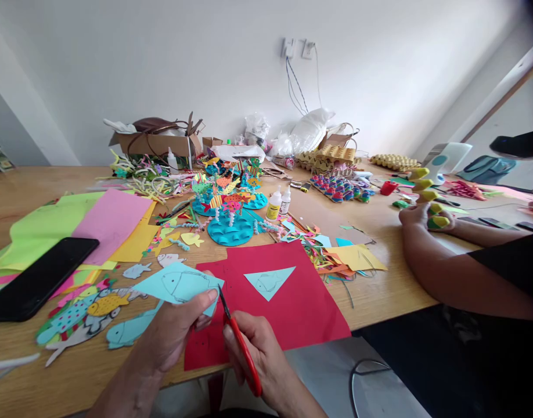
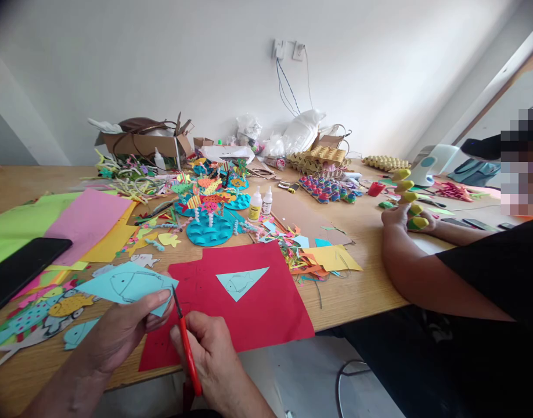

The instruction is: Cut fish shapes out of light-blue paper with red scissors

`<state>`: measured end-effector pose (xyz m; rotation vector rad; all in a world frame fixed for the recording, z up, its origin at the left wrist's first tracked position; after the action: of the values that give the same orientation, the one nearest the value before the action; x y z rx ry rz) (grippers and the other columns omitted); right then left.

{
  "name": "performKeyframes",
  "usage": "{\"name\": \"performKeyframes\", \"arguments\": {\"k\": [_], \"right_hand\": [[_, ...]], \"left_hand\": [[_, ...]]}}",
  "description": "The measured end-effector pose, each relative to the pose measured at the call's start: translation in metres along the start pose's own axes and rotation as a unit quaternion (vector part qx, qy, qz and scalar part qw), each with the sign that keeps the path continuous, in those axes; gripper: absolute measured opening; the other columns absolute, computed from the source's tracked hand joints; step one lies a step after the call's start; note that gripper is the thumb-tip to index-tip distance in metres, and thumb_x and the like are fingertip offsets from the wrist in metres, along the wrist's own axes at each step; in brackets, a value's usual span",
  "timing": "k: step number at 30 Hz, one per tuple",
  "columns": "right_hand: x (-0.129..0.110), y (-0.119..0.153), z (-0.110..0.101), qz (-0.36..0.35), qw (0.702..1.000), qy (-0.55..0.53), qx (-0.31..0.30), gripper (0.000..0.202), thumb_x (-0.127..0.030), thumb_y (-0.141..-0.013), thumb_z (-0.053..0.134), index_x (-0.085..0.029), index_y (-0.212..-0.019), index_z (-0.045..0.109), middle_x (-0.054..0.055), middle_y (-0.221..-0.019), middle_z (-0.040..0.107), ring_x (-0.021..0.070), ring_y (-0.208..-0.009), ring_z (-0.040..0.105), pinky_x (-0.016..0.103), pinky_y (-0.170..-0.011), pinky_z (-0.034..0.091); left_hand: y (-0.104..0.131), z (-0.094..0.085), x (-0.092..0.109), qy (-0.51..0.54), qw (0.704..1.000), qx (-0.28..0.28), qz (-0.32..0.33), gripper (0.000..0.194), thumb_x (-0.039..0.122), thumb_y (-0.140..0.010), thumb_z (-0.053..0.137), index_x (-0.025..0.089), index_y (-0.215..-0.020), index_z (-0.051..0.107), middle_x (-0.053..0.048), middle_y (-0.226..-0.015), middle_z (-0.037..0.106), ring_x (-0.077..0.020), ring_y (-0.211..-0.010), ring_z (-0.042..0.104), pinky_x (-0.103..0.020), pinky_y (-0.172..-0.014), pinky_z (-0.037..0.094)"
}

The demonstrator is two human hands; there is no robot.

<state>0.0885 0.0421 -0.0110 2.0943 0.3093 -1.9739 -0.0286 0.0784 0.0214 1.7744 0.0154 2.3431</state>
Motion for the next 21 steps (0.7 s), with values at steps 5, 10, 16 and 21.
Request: {"name": "performKeyframes", "arguments": {"k": [5, 10, 16, 21], "right_hand": [[-0.003, 0.003, 0.002, 0.019, 0.998, -0.056, -0.022, 0.046, -0.057, -0.086, 0.049, -0.019, -0.061, 0.039, -0.007, -0.044, 0.036, 0.0062, -0.038, 0.033, 0.018, -0.038, 0.023], [-0.007, 0.004, 0.004, 0.018, 0.993, -0.108, -0.049, 0.047, -0.061, -0.083, 0.049, -0.018, -0.066, 0.045, -0.007, -0.043, 0.042, 0.0061, -0.035, 0.035, 0.017, -0.038, 0.025], [-0.006, 0.006, 0.005, 0.011, 0.991, -0.120, -0.049, 0.052, -0.067, -0.082, 0.048, -0.018, -0.065, 0.044, -0.006, -0.043, 0.041, 0.0063, -0.035, 0.036, 0.017, -0.037, 0.024], [-0.010, 0.007, 0.005, 0.005, 0.992, -0.115, -0.048, 0.054, -0.068, -0.081, 0.047, -0.018, -0.063, 0.044, -0.006, -0.042, 0.041, 0.0066, -0.035, 0.035, 0.017, -0.037, 0.024]], "left_hand": [[0.001, 0.000, 0.003, -0.004, 1.000, -0.006, 0.003, 0.035, 0.032, -0.068, 0.070, 0.021, -0.054, 0.040, 0.009, -0.049, 0.038, -0.0086, -0.046, 0.029, -0.020, -0.041, 0.028], [0.005, 0.005, 0.007, -0.001, 1.000, 0.003, -0.005, 0.034, 0.031, -0.064, 0.071, 0.022, -0.054, 0.040, 0.009, -0.049, 0.037, -0.0081, -0.046, 0.026, -0.020, -0.040, 0.027], [0.009, 0.010, 0.008, -0.007, 1.000, 0.020, -0.014, 0.034, 0.030, -0.064, 0.071, 0.021, -0.052, 0.040, 0.008, -0.050, 0.036, -0.0083, -0.048, 0.029, -0.021, -0.044, 0.029], [0.010, 0.011, 0.008, -0.019, 1.000, 0.014, -0.018, 0.036, 0.032, -0.064, 0.070, 0.021, -0.053, 0.038, 0.008, -0.050, 0.035, -0.0080, -0.048, 0.028, -0.021, -0.045, 0.028]]}}
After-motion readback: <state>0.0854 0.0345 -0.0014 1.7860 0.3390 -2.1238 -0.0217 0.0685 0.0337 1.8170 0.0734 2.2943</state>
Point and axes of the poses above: each hand's wrist, its own y-axis away from the middle knuckle, its own z-axis out of the palm, x = y × z, the point moved 6 cm from there along -y, towards the middle knuckle
